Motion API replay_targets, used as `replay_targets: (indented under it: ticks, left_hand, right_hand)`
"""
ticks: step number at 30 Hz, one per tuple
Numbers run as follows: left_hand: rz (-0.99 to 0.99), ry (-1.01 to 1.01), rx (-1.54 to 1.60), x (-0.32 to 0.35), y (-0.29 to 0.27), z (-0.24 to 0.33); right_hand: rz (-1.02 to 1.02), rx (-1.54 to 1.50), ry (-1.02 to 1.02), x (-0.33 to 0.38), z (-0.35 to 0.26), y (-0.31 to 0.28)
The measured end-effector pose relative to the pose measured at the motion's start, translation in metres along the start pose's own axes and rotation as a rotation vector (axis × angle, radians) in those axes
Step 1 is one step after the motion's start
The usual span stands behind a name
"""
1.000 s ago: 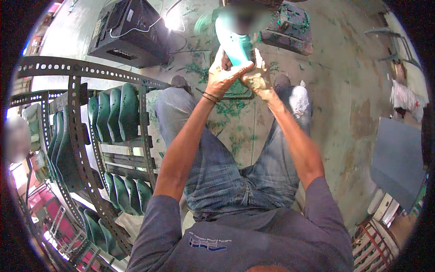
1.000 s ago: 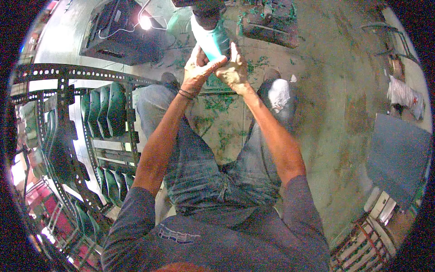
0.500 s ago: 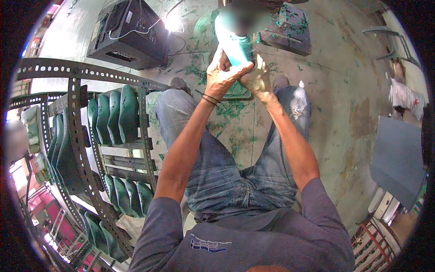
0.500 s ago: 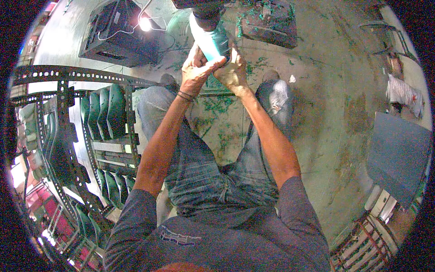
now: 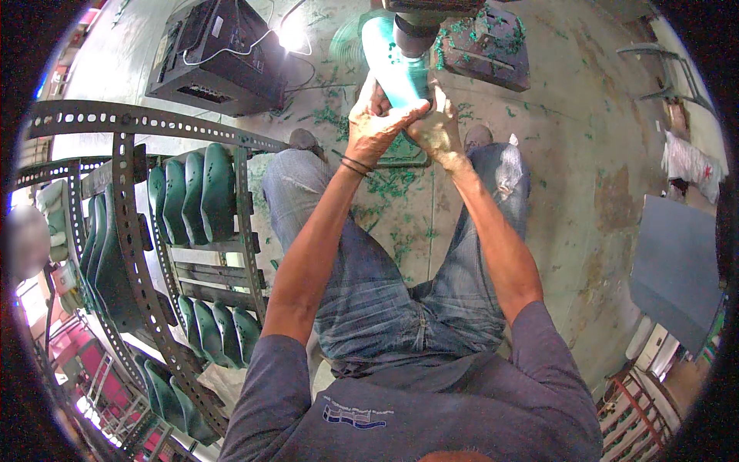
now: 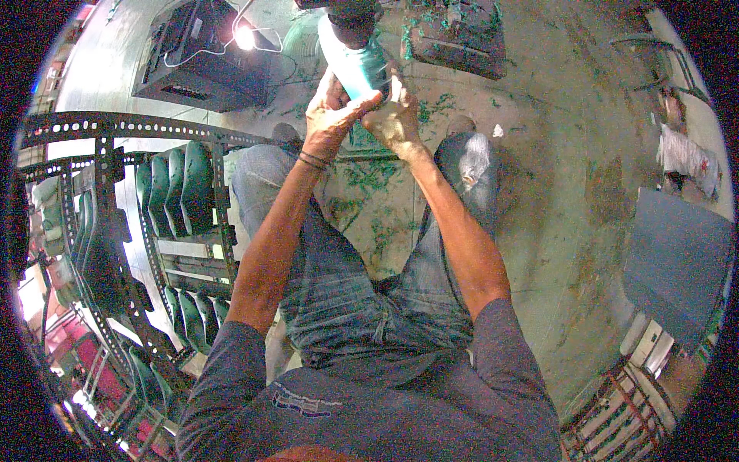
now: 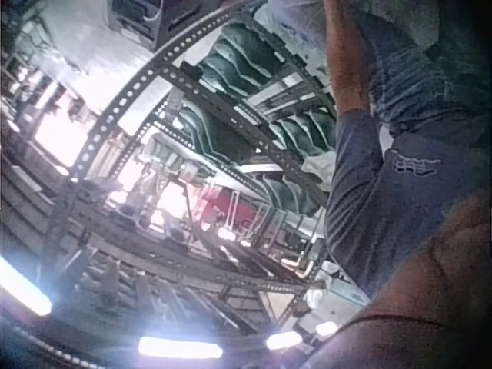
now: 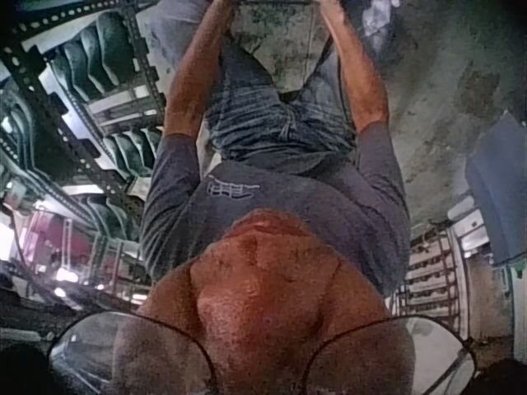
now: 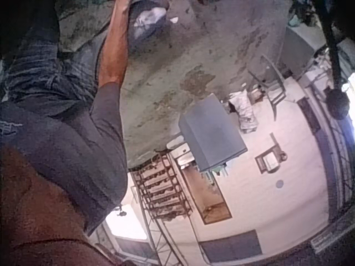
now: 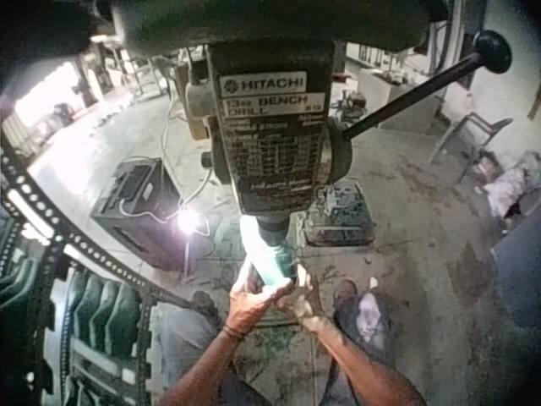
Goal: Drilling holes into green plastic shoe lasts using a fixed drill press.
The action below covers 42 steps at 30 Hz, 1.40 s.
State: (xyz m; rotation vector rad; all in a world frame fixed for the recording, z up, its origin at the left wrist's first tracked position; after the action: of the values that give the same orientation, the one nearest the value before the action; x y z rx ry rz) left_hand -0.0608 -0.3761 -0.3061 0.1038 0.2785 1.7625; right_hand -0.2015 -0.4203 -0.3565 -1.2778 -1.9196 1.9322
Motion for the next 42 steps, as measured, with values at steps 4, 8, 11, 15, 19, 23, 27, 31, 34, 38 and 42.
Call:
replay_targets:
  ticks: [4,8,11,15,19,23,27,31,34,38,42]
  left_hand:
    - [0.023,0.014,0.124,0.002,0.007,0.009]
    - [0.01,-0.007,0.114,0.001,0.005,0.002]
    - [0.01,-0.007,0.111,0.0,0.005,0.004]
    - [0.017,0.016,0.114,0.001,0.008,0.008]
    - [0.014,0.005,0.1,0.002,0.007,0.007]
    - [0.013,0.018,0.054,-0.001,0.003,0.002]
    - [-0.022,0.001,0.015,-0.002,0.003,0.004]
    - [-0.023,0.036,0.088,-0.002,0.005,0.007]
    - [-0.022,0.041,0.056,-0.002,0.007,0.012]
    - [0.003,0.043,0.077,0.0,0.007,0.018]
    - [-0.013,0.021,0.038,-0.001,0.008,0.022]
  right_hand:
    - [0.075,0.096,-0.039,0.003,-0.004,0.0]
    - [0.187,-0.025,0.025,0.002,-0.003,0.009]
    - [0.118,0.099,-0.013,0.001,-0.003,0.005]
    - [0.039,0.041,-0.028,-0.003,-0.007,-0.008]
    - [0.109,-0.211,0.116,0.0,-0.004,-0.003]
    - [0.029,0.288,-0.075,-0.001,-0.005,-0.001]
    - [0.173,-0.229,0.15,-0.003,-0.004,0.003]
    - [-0.018,-0.56,0.41,-0.007,0.003,0.005]
    - [0.162,-0.057,0.114,-0.002,0.002,0.015]
    - [-0.065,-0.399,0.264,-0.006,0.002,0.01]
    - [0.098,-0.107,0.05,-0.006,-0.004,-0.002]
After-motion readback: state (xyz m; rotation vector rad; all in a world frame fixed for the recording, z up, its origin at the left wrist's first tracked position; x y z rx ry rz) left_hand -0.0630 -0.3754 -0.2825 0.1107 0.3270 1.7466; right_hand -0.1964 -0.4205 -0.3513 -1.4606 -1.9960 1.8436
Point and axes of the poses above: each hand's wrist, its own x-axis away from the middle knuckle, its own y-axis out of the palm, z = x × y, the point moved 1 cm from there along -x, towards the middle knuckle, and after that the axes turned 1 degree about x, right-handed, at the moved point
